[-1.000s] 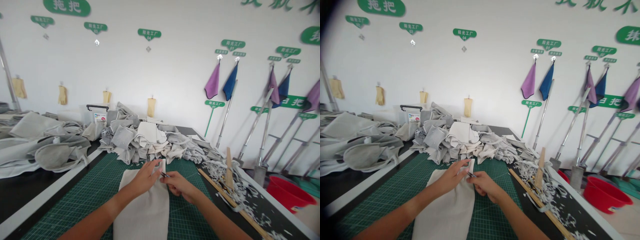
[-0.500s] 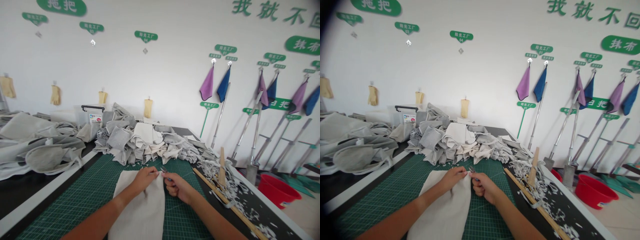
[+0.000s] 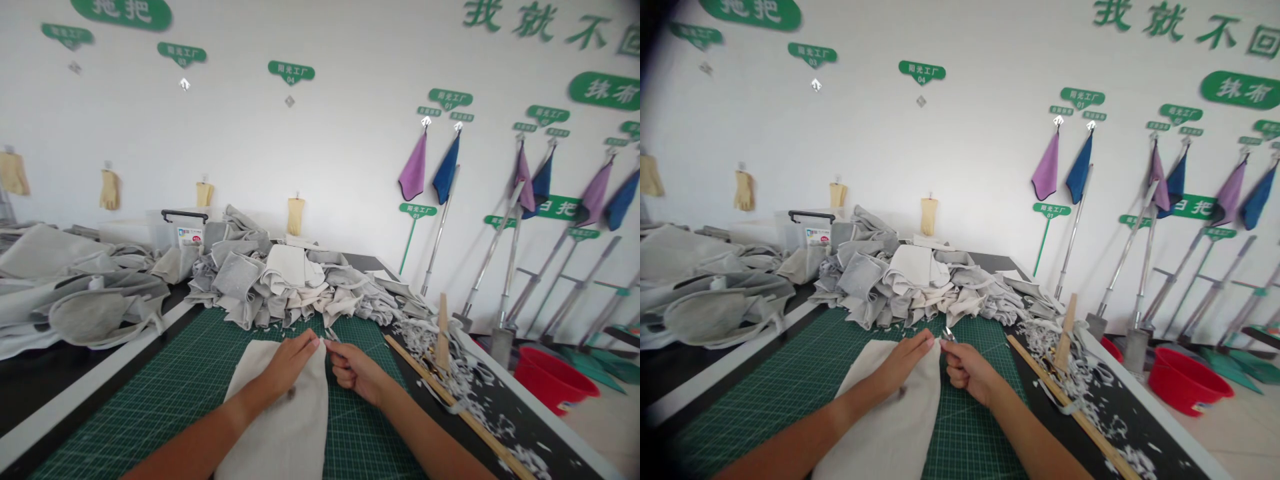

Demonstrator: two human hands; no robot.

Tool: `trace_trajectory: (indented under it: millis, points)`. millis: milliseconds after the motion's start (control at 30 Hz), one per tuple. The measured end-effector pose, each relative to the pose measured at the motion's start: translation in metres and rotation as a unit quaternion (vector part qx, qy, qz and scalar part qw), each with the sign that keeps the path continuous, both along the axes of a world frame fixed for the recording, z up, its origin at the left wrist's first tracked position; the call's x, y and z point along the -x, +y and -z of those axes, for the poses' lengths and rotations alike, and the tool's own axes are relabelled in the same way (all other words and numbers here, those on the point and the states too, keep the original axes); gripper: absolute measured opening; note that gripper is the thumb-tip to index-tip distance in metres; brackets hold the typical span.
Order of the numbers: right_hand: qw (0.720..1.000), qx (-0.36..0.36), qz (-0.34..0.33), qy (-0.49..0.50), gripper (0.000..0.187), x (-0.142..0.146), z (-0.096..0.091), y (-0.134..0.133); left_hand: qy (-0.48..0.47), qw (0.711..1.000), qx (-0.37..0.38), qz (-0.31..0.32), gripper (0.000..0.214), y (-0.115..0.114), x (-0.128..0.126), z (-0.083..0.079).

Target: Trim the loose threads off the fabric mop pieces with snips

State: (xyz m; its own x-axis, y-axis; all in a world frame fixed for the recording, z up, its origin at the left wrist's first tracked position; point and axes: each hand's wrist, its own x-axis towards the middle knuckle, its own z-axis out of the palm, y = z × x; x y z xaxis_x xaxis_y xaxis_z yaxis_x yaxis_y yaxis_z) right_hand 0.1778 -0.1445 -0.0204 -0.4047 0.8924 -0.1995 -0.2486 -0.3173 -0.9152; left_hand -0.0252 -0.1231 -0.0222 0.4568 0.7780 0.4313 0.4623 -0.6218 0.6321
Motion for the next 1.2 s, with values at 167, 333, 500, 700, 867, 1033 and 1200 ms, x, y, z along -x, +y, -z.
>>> trace_trajectory:
  millis: [167,333,500,700,867,1033,1200]
  points:
    - [1.0,0.002,-0.001,-0.01,0.047,0.004,-0.007,-0.006,0.122,0.988,-0.09,0.004,0.042,0.001,0.006,0.014]
    - [0.999,-0.012,0.013,-0.033,0.054,0.004,-0.006,-0.006,0.141,0.984,-0.111,-0.006,0.042,0.001,0.006,0.018]
    - [0.999,-0.023,0.007,-0.027,0.05,0.004,-0.005,-0.006,0.171,0.98,-0.095,-0.045,0.038,0.002,0.0,0.015]
    - [0.999,-0.02,0.025,-0.036,0.055,0.005,-0.005,-0.007,0.083,0.995,-0.049,-0.04,0.03,0.004,-0.004,0.006]
    - [0.999,-0.02,0.046,-0.021,0.046,0.005,-0.005,-0.007,0.032,0.998,-0.043,-0.041,0.007,0.001,-0.005,0.0]
    - [0.998,-0.026,0.044,-0.042,0.039,0.007,-0.008,-0.009,0.012,0.995,-0.062,-0.083,0.013,0.001,-0.006,0.0]
    - [0.997,-0.039,0.051,-0.045,0.036,0.009,-0.008,-0.01,0.046,0.992,-0.071,-0.097,0.004,0.006,-0.007,0.004]
